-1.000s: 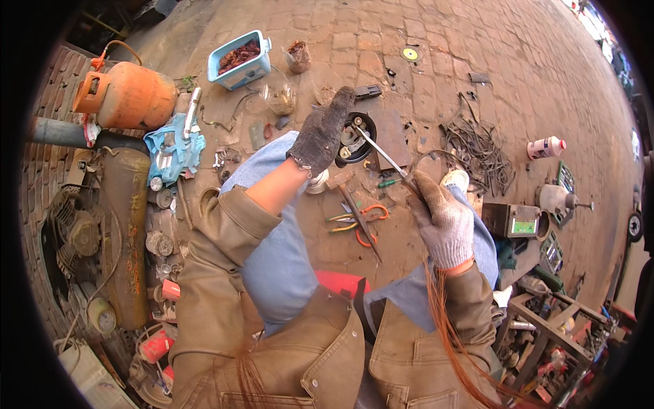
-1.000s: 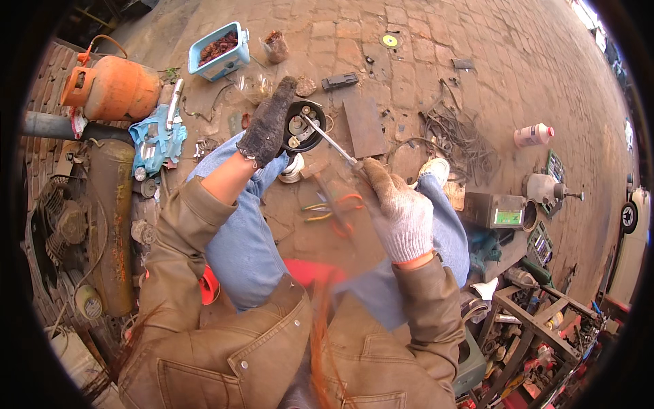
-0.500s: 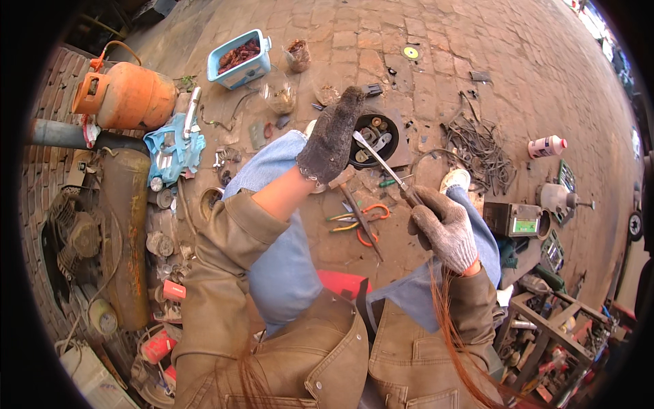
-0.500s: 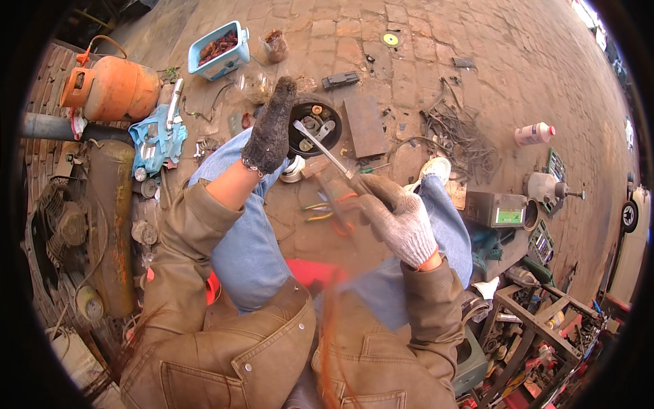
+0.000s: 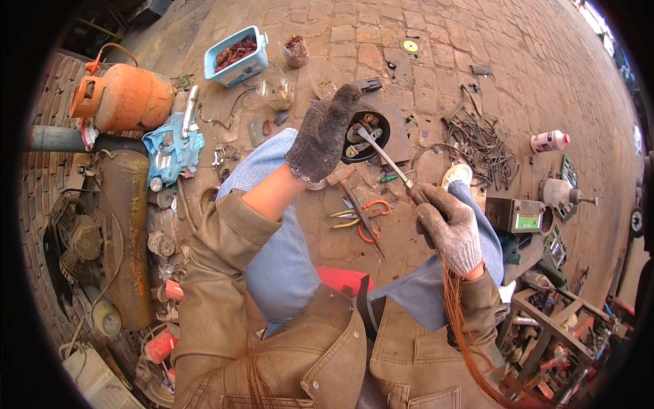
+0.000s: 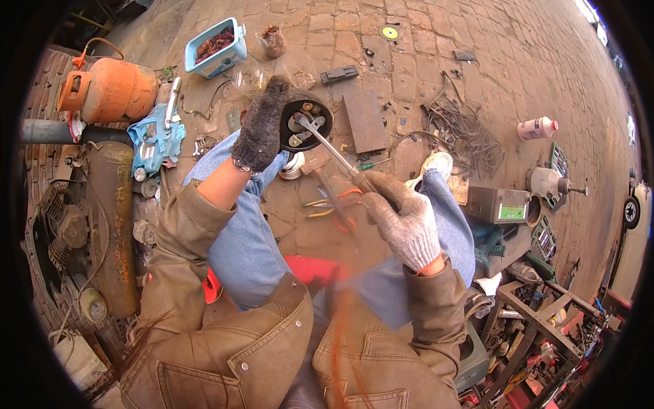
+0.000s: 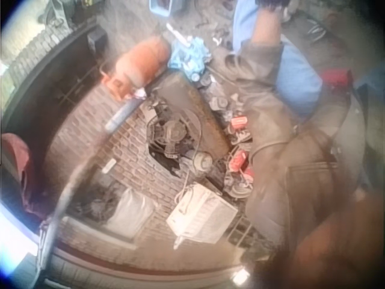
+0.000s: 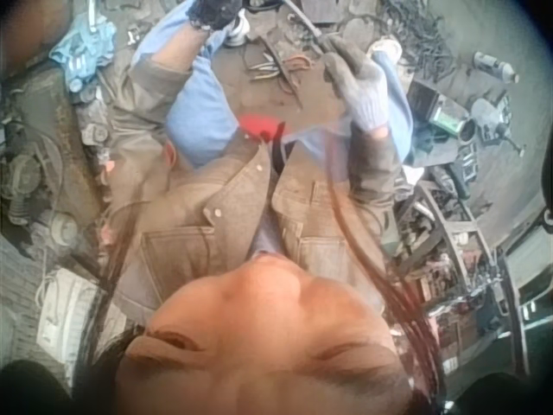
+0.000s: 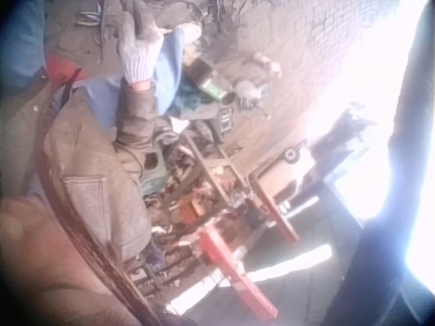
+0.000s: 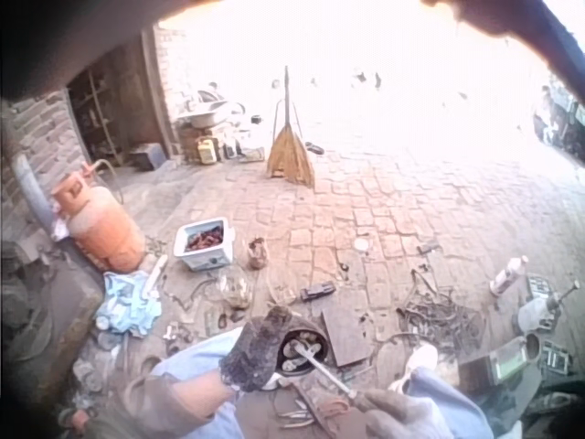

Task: The person sits on the ground and uses a screwdriver and hammer to adjust and secure components inside a small circular mechanical part. They repeatedly tap the part with the hammer and manipulate internal pieces with the screwdriver.

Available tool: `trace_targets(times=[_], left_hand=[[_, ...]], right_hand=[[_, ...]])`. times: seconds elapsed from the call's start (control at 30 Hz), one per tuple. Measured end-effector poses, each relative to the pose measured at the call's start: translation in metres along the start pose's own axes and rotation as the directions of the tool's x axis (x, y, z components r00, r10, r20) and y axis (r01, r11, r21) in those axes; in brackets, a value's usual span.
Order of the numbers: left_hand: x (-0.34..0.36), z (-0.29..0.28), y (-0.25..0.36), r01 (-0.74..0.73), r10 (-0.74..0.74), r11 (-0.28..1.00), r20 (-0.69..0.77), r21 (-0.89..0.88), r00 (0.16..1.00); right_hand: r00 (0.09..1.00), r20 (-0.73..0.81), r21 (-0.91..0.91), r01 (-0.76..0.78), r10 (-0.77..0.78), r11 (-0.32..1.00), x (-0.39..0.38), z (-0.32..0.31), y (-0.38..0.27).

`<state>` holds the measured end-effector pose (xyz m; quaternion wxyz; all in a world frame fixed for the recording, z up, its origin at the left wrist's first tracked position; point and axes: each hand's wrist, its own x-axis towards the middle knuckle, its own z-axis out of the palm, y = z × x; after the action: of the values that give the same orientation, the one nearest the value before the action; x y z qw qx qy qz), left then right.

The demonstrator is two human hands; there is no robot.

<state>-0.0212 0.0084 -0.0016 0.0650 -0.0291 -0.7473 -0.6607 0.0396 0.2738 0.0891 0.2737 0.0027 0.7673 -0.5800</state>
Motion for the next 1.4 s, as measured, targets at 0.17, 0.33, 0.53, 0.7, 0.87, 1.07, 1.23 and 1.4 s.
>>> trace_targets(times=[0.17, 0.33, 0.53, 0.7, 0.87, 1.07, 1.23, 1.4], left_hand=[[-0.003, 0.002, -0.005, -0.503, 0.521, 0.748, 0.087, 0.433, 0.849], [-0.009, 0.013, -0.004, -0.430, 0.421, 0.833, 0.107, 0.348, 0.901], [0.000, 0.020, 0.023, 0.400, -0.498, 0.683, 0.011, -0.611, 0.867], [0.002, 0.010, 0.006, -0.242, 0.279, 0.941, -0.137, 0.239, 0.951], [0.000, 0.005, -0.019, -0.258, 0.269, 0.960, -0.100, 0.113, 0.958], [-0.001, 0.001, -0.017, -0.477, 0.511, 0.786, 0.023, 0.394, 0.859], [-0.001, -0.006, -0.008, -0.484, 0.440, 0.819, 0.203, 0.308, 0.875], [0.001, -0.017, 0.010, -0.551, 0.432, 0.759, 0.364, 0.347, 0.825]], right_hand=[[0.997, -0.017, 0.083, 0.079, -0.078, 0.993, 0.006, 0.012, 0.009], [0.998, 0.005, 0.112, 0.067, -0.068, 0.991, 0.011, 0.018, 0.015], [0.990, -0.049, 0.051, 0.134, -0.131, 0.990, 0.008, 0.015, 0.006], [0.998, -0.048, 0.057, 0.049, -0.047, 0.997, 0.004, 0.013, 0.001], [0.999, -0.015, 0.113, -0.035, 0.037, 0.993, 0.003, 0.009, 0.003], [0.999, 0.030, 0.144, -0.025, 0.021, 0.989, 0.004, 0.005, 0.007], [0.982, 0.152, 0.217, -0.147, 0.115, 0.965, 0.003, -0.006, 0.006], [0.956, 0.246, 0.320, -0.233, 0.157, 0.918, 0.002, -0.011, 0.013]])
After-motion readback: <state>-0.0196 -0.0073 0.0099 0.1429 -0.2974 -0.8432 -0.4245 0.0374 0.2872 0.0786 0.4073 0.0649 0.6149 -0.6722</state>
